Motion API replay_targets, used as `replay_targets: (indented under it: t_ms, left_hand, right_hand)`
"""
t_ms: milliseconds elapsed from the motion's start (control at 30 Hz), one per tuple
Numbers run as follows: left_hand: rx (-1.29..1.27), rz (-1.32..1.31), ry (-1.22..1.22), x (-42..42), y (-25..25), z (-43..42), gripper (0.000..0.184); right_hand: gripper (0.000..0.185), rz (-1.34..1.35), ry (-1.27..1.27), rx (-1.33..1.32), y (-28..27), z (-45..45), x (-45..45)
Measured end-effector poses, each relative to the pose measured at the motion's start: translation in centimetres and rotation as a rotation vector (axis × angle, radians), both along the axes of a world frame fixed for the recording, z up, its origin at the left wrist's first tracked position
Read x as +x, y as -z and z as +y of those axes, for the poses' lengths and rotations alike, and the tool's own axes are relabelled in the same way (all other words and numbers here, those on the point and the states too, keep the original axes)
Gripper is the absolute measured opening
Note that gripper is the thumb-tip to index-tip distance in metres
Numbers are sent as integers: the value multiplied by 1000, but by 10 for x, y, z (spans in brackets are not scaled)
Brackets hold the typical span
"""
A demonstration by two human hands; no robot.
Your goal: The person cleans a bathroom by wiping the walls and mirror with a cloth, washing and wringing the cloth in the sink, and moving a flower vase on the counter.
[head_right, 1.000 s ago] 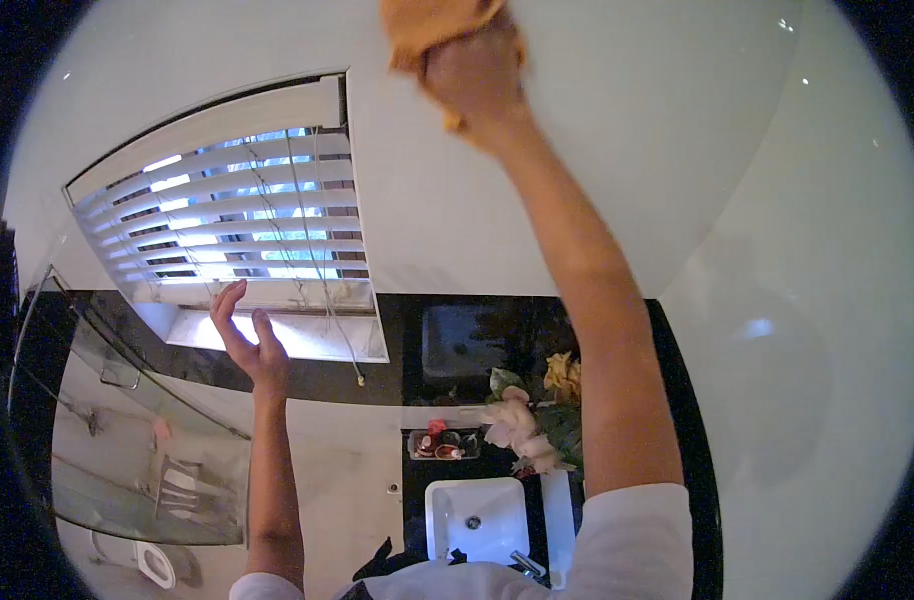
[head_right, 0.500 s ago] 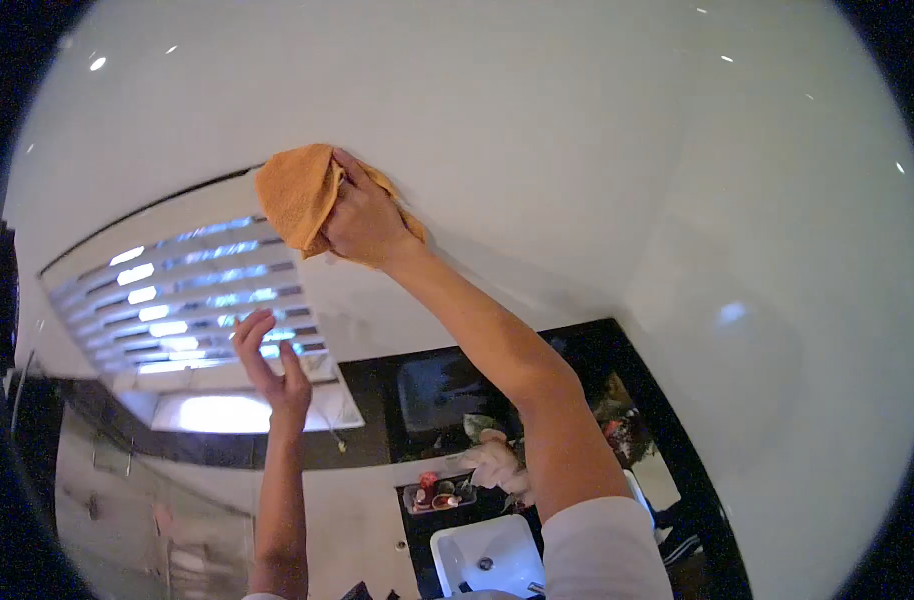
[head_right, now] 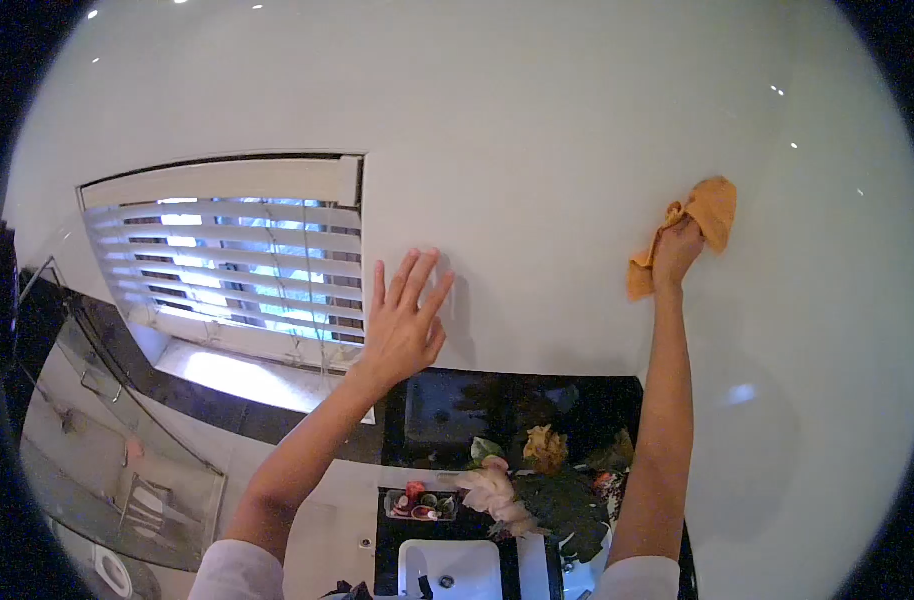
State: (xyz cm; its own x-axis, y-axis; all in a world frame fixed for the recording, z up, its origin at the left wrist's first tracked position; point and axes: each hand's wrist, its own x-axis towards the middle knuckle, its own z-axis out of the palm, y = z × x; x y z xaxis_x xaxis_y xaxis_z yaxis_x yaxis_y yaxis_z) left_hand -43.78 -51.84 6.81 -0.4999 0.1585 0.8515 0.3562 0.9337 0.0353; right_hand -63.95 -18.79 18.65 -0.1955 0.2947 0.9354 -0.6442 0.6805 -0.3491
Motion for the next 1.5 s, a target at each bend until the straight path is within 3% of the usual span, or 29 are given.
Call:
replay_targets:
  t_ms: [133, 233, 267, 300, 333, 367, 433, 600, 700, 733, 767, 833, 967, 1200, 1267, 1333, 1367, 1433, 1467, 1500]
  left_hand:
    - [-8, 17, 85, -3, 0, -3, 59]
    - [44, 77, 161, -9, -4, 3, 54]
    - [100, 125, 199, -14, -1, 4, 51]
    - [160, 172, 234, -18, 2, 5, 49]
    - [153, 196, 269, -21, 5, 8, 49]
    - [178, 234, 252, -25, 9, 10, 47]
    - [192, 286, 267, -39, -2, 11, 45]
    - [178, 526, 209, -64, -61, 8, 45]
    - [115, 623, 182, -72, -81, 5, 46]
    - [68, 663, 166, -74, -84, 4, 47]
    - [63, 668, 168, -75, -85, 4, 47]
    - [88, 664, 207, -75, -81, 4, 48]
    - [140, 654, 262, -76, -79, 5, 47]
    - [127, 687, 290, -81, -75, 2, 47]
    - [132, 670, 300, -81, -74, 1, 46]
    - [124, 658, 312, -83, -74, -2, 45]
    - [133, 631, 326, -83, -73, -2, 45]
    - [84, 617, 287, -77, -75, -3, 43]
    - [117, 618, 283, -72, -74, 0, 41]
    - [121, 611, 296, -65, -72, 7, 41]
  right_hand:
    - [18, 40, -176, -100, -20, -36, -1]
    - [15, 138, -52, 20, -48, -130, 32]
    - [19, 184, 151, 294, -53, -154, 35]
    - [33, -94, -19, 522, -58, -184, 74]
    - [27, 359, 11, 619, -61, -213, 79]
    - [31, 465, 83, 750, -65, -233, 90]
    - [33, 460, -127, 718, -82, -253, 79]
    - [36, 798, 13, 650, -181, -183, 53]
    - [28, 467, 107, 272, -215, -100, 38]
    - [27, 451, 135, 114, -224, -65, 13]
    - [26, 664, 136, 78, -230, -37, 7]
    - [25, 291, 222, -24, -216, 17, 0]
    - [21, 233, 348, -118, -159, 55, -12]
    - [17, -345, 575, 142, 35, 52, 32]
    - [17, -423, 643, 248, 64, 67, 52]
    - [19, -932, 197, 297, 78, 93, 79]
    - [19, -961, 208, 292, 82, 107, 95]
    - [23, -1551, -386, 251, 71, 133, 126]
    - [34, -1623, -249, 450, 51, 129, 156]
    - [34, -1631, -241, 438, 26, 122, 186]
